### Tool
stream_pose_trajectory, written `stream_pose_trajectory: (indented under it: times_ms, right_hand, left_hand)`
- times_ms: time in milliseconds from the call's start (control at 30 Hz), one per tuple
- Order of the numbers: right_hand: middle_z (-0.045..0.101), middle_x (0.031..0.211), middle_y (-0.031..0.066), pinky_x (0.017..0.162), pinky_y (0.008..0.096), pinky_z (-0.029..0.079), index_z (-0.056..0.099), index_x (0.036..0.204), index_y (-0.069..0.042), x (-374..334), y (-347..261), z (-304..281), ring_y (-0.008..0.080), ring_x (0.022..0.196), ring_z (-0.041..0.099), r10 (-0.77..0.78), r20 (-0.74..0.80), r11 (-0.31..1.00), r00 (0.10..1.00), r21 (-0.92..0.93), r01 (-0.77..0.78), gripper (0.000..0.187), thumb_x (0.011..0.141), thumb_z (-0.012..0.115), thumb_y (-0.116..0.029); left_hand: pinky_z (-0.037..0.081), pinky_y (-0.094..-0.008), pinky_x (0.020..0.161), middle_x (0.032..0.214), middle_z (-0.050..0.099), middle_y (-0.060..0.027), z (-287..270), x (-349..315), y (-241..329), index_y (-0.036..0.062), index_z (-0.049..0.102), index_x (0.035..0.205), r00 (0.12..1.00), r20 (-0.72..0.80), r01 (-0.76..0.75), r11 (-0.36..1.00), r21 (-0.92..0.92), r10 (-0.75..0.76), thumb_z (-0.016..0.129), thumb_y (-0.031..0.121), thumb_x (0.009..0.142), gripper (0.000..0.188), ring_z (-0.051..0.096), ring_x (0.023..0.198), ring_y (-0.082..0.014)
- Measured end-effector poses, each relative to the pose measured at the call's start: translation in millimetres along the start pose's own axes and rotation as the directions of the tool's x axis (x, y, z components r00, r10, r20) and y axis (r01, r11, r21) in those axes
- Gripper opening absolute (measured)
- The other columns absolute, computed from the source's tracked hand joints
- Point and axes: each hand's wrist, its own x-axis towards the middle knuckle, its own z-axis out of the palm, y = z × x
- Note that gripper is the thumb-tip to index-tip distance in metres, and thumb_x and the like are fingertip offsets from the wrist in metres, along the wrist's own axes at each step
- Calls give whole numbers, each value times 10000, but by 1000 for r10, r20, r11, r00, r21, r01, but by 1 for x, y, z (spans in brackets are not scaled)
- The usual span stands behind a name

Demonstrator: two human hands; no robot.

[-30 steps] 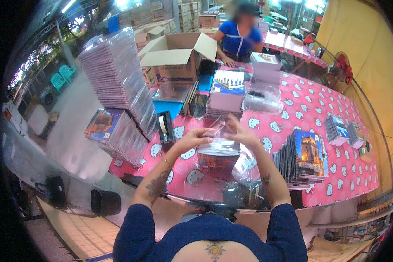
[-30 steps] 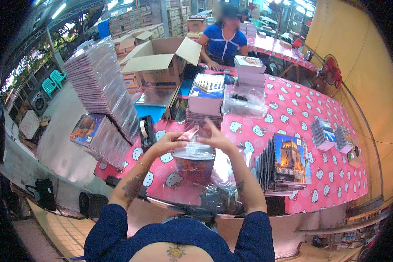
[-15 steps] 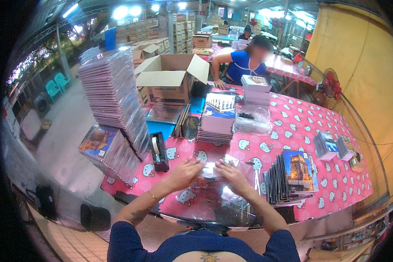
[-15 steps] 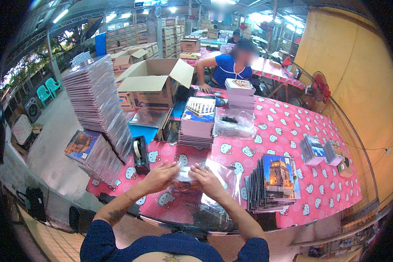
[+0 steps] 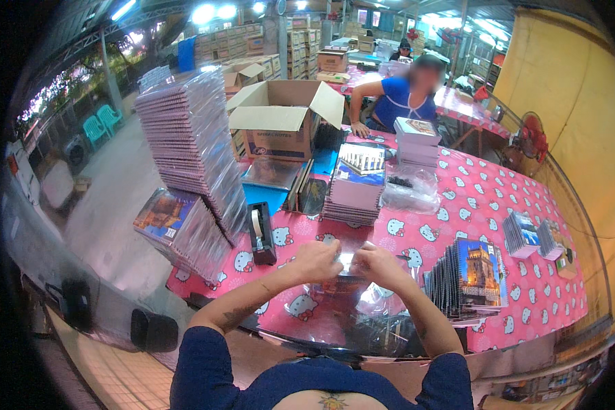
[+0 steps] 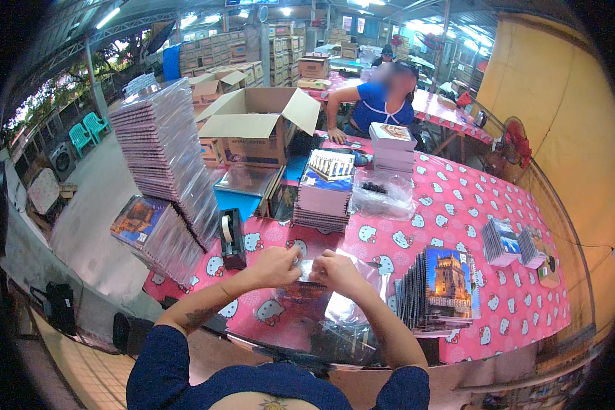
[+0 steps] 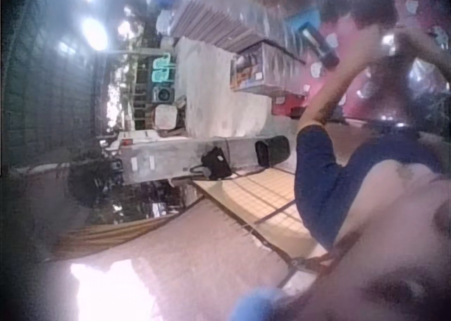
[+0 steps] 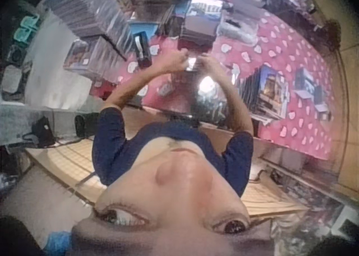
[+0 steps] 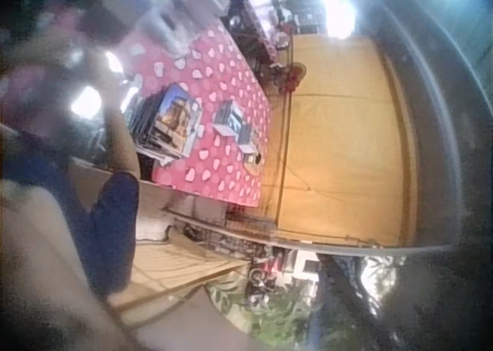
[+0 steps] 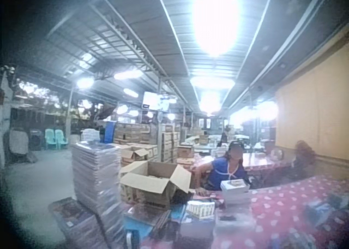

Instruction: The person packages stacks of notebooks into plastic sleeves and organizes them on the table. They also move packaged stacks into a cardboard box.

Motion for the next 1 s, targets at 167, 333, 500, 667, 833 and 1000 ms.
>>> stream_pose_trajectory:
  times_ms: [167, 333, 500, 667, 833, 1000]
  right_hand:
    - [625, 934, 143, 781, 438, 513, 606, 1042, -75, 10, 8, -4, 363, 893, 635, -33, -127, 979, 991, -203, 7, 455, 721, 804, -329]
    - [672, 948, 49, 776, 300, 504, 623, 1089, -51, 22, 47, 10, 137, 872, 617, 114, 80, 784, 990, 605, -139, 450, 743, 841, -239]
    - [631, 1000, 34, 770, 272, 489, 595, 1152, -30, 21, 48, 14, 112, 908, 588, 194, 120, 707, 974, 670, -224, 435, 808, 791, -212]
    - [642, 908, 24, 704, 274, 502, 596, 1144, -30, 11, 35, 19, 108, 804, 599, 216, -41, 740, 976, 659, -136, 407, 817, 769, -200]
    - [650, 892, 37, 706, 280, 507, 615, 1135, -41, 16, 37, 24, 117, 779, 608, 223, -112, 806, 968, 580, -119, 381, 817, 741, -210]
    - [648, 871, 31, 709, 274, 502, 625, 1132, -41, 20, 45, 27, 106, 782, 599, 230, -59, 775, 971, 615, -146, 357, 827, 729, -196]
  left_hand:
    - [491, -498, 793, 940, 646, -207, 9, 4, 2, -17, 502, 1209, 974, -168, -119, 973, 200, 154, 682, 247, 750, 560, 632, 895, -403]
    - [440, -312, 872, 1121, 599, -96, 6, 38, -69, -12, 512, 1293, 870, 493, 336, 717, -612, 14, 802, 327, 766, 691, 566, 1018, -188]
    - [465, -256, 689, 812, 655, -19, 38, 64, -77, -7, 699, 913, 937, 350, 310, 483, -819, -6, 727, 210, 828, 235, 592, 758, -116]
    - [488, -333, 664, 768, 672, -85, 47, 24, -132, 67, 735, 973, 663, -359, 216, 627, -748, -657, 646, 271, 877, 242, 613, 680, -212]
    - [485, -374, 818, 805, 669, -112, 78, -84, -198, 17, 685, 977, 493, -312, 599, 577, -555, -812, 729, 220, 799, 274, 630, 859, -248]
    - [493, -267, 709, 830, 662, -33, 104, -83, -207, 13, 675, 974, 454, -177, -6, 196, -981, -873, 661, 123, 886, 142, 608, 771, -112]
